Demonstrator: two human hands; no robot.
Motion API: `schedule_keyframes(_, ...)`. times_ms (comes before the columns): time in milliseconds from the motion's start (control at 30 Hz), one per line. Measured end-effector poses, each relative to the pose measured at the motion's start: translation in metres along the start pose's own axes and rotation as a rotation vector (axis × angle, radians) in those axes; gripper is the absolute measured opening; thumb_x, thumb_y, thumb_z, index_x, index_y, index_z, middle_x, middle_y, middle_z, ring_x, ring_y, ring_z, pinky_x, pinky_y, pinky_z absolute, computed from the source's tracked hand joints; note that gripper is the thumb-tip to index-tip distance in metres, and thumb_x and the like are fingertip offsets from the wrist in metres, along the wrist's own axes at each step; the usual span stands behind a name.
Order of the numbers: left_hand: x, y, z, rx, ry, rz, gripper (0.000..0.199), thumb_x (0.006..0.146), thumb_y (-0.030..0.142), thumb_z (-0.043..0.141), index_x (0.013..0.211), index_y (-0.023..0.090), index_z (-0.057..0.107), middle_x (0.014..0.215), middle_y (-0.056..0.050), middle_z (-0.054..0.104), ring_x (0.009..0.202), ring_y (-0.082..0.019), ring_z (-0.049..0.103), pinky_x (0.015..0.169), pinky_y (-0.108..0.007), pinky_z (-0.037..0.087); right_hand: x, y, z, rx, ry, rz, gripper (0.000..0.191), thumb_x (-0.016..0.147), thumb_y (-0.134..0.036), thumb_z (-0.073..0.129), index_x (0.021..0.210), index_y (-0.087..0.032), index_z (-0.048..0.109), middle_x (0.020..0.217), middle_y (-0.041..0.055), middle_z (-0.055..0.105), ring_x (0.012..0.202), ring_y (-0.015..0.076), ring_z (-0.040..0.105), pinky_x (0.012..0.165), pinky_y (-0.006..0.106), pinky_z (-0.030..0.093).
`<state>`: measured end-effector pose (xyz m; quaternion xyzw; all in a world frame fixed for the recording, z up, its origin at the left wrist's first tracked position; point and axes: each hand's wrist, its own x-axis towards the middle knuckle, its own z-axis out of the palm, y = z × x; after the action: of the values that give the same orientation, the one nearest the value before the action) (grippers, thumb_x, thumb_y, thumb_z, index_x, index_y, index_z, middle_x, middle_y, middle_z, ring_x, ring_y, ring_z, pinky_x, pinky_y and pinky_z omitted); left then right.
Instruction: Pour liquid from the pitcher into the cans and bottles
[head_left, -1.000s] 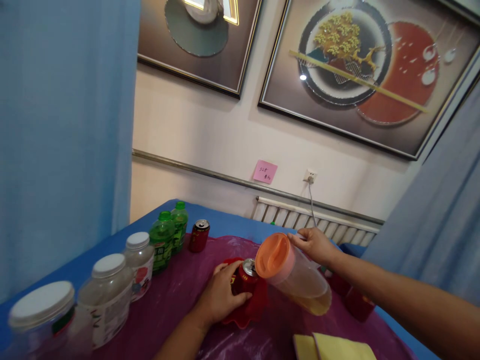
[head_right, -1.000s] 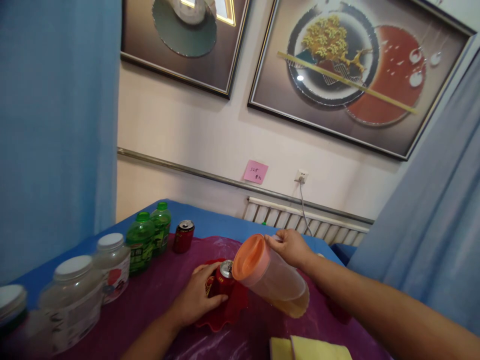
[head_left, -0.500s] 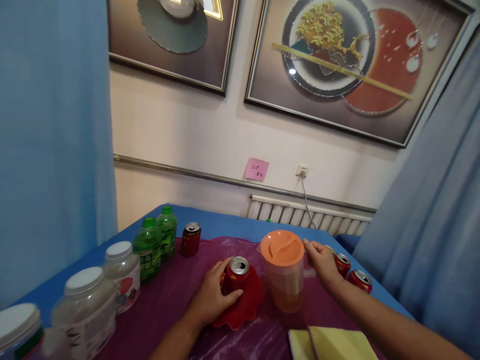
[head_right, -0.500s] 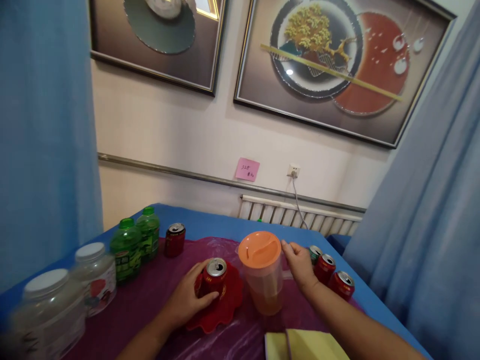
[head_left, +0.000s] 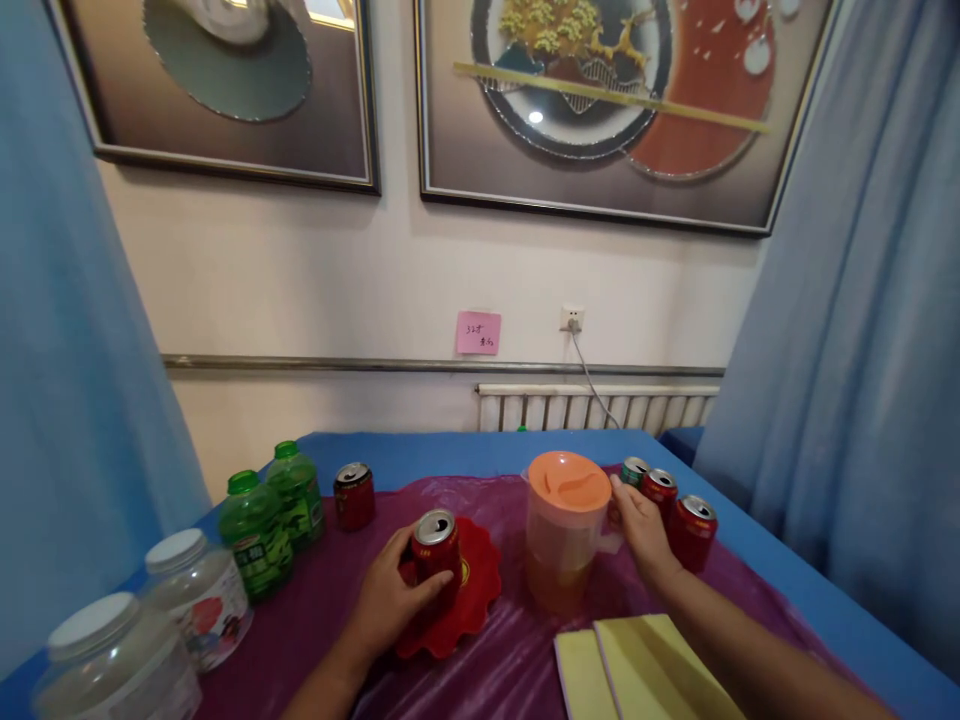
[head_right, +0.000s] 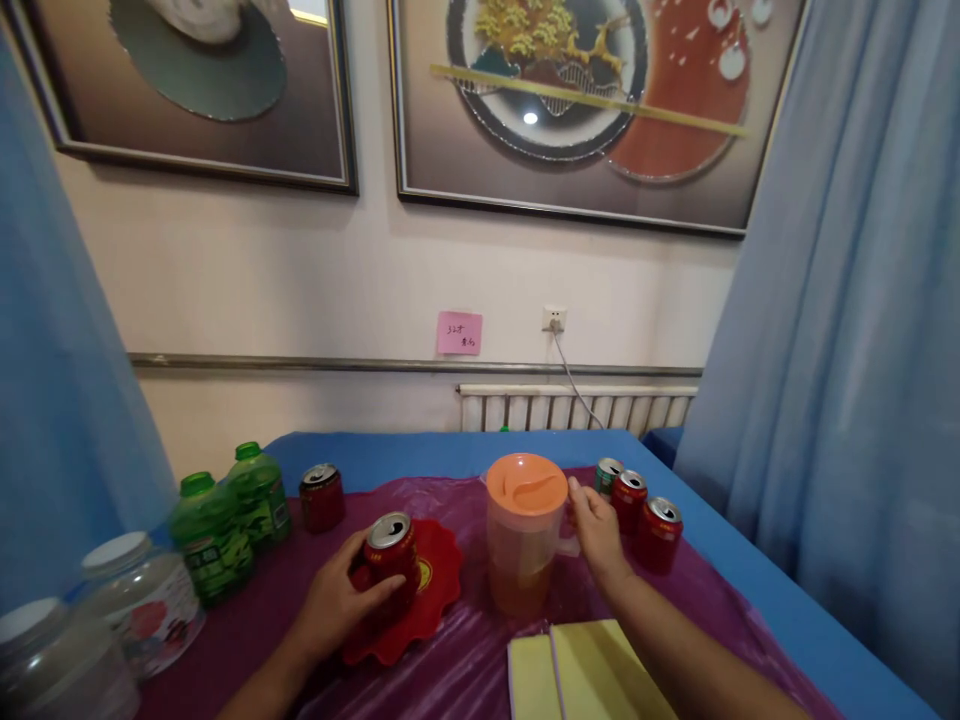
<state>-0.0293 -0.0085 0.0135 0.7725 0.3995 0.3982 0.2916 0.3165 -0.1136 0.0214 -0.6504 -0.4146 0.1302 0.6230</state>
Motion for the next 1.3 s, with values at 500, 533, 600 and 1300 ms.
schedule_keyframes(500,0.016,0.012,-0.007,0.187,0.139,-0.082,0.066,0.063,0.053,0.077,0.118,0.018,0.064,0.116,-0.010,0.077,0.104,-0.033,0.073,0.093,-0.045,0.058,-0.141,0.042,0.008,0.294,-0.225,0.282,0.025,0.073,-0.045,0.069,0.082,-0.024,0.058,0.071,-0.0001,0.060,0.067,0.0210,0.059,0.063,0.030,0.049)
schedule_keyframes(533,0.017,0.015,-0.008,0.186,0.137,-0.086,0.066,0.063,0.053,0.077,0.118,0.018,0.064,0.116,-0.010,0.077,0.104,-0.033,0.073,0.094,-0.045,0.058,-0.145,0.046,0.010,0.296,-0.246,0.290,0.023,0.073,-0.043,0.069,0.079,-0.024,0.057,0.071,-0.0004,0.059,0.067,0.0204,0.058,0.064,0.030,0.049)
schedule_keyframes(600,0.019,0.020,-0.010,0.191,0.135,-0.107,0.067,0.062,0.052,0.077,0.117,0.018,0.065,0.115,-0.010,0.077,0.105,-0.034,0.073,0.095,-0.046,0.057,-0.149,0.050,0.011,0.305,-0.248,0.281,0.019,0.075,-0.039,0.066,0.076,-0.023,0.056,0.072,-0.0005,0.057,0.070,0.0195,0.056,0.067,0.029,0.048)
schedule_keyframes(1300,-0.021,0.078,0.005,0.239,0.114,-0.073,0.074,0.061,0.056,0.080,0.122,0.020,0.062,0.112,-0.010,0.078,0.101,-0.033,0.074,0.091,-0.043,0.060,-0.156,0.029,0.004,0.269,-0.160,0.160,0.021,0.083,-0.028,0.061,0.102,-0.020,0.062,0.092,0.0052,0.067,0.082,0.0203,0.063,0.076,0.031,0.051)
